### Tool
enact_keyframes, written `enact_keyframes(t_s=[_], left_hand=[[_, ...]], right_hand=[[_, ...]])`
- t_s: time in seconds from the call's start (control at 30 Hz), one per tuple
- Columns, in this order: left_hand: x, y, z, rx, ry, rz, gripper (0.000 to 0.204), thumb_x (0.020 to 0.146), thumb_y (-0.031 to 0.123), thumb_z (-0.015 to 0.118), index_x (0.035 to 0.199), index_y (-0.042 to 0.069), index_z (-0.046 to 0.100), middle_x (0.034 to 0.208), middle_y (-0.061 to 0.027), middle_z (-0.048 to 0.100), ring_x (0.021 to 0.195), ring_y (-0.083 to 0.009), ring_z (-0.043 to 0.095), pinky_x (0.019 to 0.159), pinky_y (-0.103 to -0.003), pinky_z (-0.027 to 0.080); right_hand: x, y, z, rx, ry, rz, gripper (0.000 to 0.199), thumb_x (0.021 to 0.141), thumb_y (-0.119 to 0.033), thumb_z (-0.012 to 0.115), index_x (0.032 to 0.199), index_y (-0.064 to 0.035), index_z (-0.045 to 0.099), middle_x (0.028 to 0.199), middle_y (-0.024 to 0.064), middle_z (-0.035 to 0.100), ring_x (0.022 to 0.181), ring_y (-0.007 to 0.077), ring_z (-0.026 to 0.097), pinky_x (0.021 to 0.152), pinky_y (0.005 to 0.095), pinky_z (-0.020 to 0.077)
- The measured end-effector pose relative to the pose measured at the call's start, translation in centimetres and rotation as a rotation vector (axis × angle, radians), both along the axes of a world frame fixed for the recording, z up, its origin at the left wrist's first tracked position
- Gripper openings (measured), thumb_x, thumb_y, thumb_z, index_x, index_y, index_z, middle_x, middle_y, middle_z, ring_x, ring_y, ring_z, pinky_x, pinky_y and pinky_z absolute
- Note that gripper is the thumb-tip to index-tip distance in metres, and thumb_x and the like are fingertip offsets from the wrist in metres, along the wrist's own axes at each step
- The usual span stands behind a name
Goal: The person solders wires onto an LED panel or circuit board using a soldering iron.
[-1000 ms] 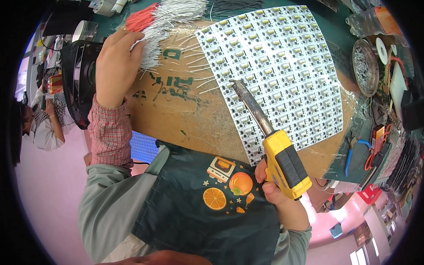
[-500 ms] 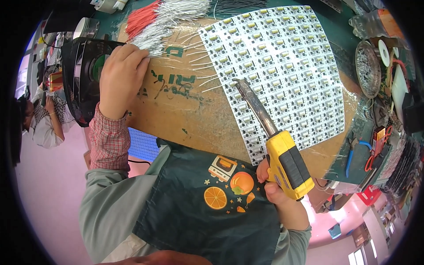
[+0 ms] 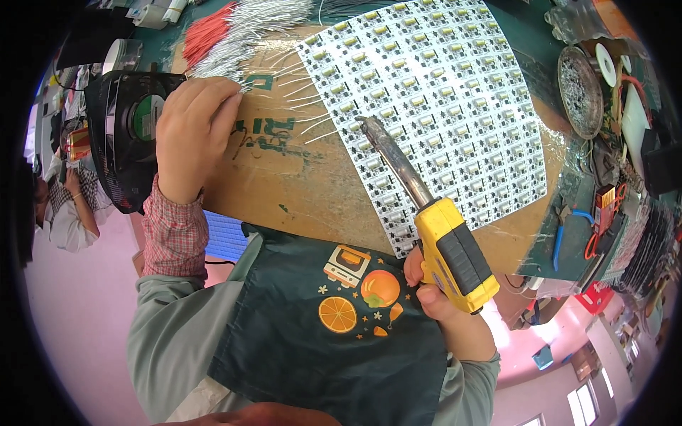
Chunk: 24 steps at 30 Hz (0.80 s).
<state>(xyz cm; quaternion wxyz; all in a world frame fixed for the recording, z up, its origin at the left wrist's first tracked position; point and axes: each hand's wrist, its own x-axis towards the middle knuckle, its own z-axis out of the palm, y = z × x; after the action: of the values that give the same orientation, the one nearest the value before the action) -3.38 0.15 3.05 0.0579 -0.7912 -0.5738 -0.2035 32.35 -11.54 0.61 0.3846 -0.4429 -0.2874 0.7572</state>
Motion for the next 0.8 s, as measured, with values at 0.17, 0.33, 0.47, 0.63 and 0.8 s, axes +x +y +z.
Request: enact_keyframes(t_s=[0.17,0.33,0.47,0.63,0.8], left_hand=[[1.4,-0.2,-0.5,-0.015,-0.105,-0.072,0.010,0.085,0.007,0.070,0.095,0.006,0.067,0.091,-0.0078,0.068,0.086,-0.0295,0.065,0.077,-0.040,0.051],[2.9,-0.9,-0.6,-0.103,-0.252,-0.083,0.013,0.085,0.004,0.070,0.097,0.006,0.066,0.093,-0.0098,0.067,0.086,-0.0315,0.065,0.076,-0.041,0.053],[3.8,-1.5,-0.3,-0.179,-0.286,-0.169,0.016,0.084,0.001,0.068,0.099,0.006,0.067,0.093,-0.0104,0.066,0.087,-0.0318,0.065,0.075,-0.039,0.055],[5.1,-2.5,-0.2,-0.232,-0.348,-0.261,0.026,0.078,0.000,0.065,0.103,0.006,0.068,0.095,-0.0094,0.066,0.089,-0.0301,0.066,0.073,-0.037,0.056],[5.9,-2.5,0.0,-0.195,-0.303,-0.273,0.034,0.075,-0.005,0.066,0.107,0.005,0.071,0.097,-0.0104,0.068,0.087,-0.0306,0.067,0.073,-0.037,0.056]], right_hand=[[0.0,-0.1,-0.1,0.006,0.002,-0.008,0.096,0.072,-0.050,0.088,0.144,-0.0064,0.043,0.077,-0.0001,0.049,0.066,0.0151,0.048,0.056,0.0287,0.0393],[0.1,-0.2,-0.1,0.011,0.004,-0.001,0.095,0.072,-0.051,0.088,0.144,-0.0073,0.043,0.076,-0.0004,0.049,0.065,0.0149,0.048,0.056,0.0285,0.0395],[0.2,0.0,-0.1,0.027,-0.017,0.023,0.096,0.072,-0.052,0.087,0.144,-0.0076,0.043,0.076,-0.0004,0.048,0.065,0.0147,0.048,0.057,0.0282,0.0399],[0.3,0.0,0.0,0.021,-0.024,0.032,0.096,0.071,-0.053,0.088,0.143,-0.0080,0.042,0.076,-0.0007,0.047,0.066,0.0142,0.048,0.057,0.0278,0.0399],[0.3,0.0,0.2,-0.011,-0.029,0.037,0.098,0.070,-0.053,0.089,0.143,-0.0085,0.042,0.076,-0.0009,0.047,0.067,0.0137,0.048,0.058,0.0275,0.0399]])
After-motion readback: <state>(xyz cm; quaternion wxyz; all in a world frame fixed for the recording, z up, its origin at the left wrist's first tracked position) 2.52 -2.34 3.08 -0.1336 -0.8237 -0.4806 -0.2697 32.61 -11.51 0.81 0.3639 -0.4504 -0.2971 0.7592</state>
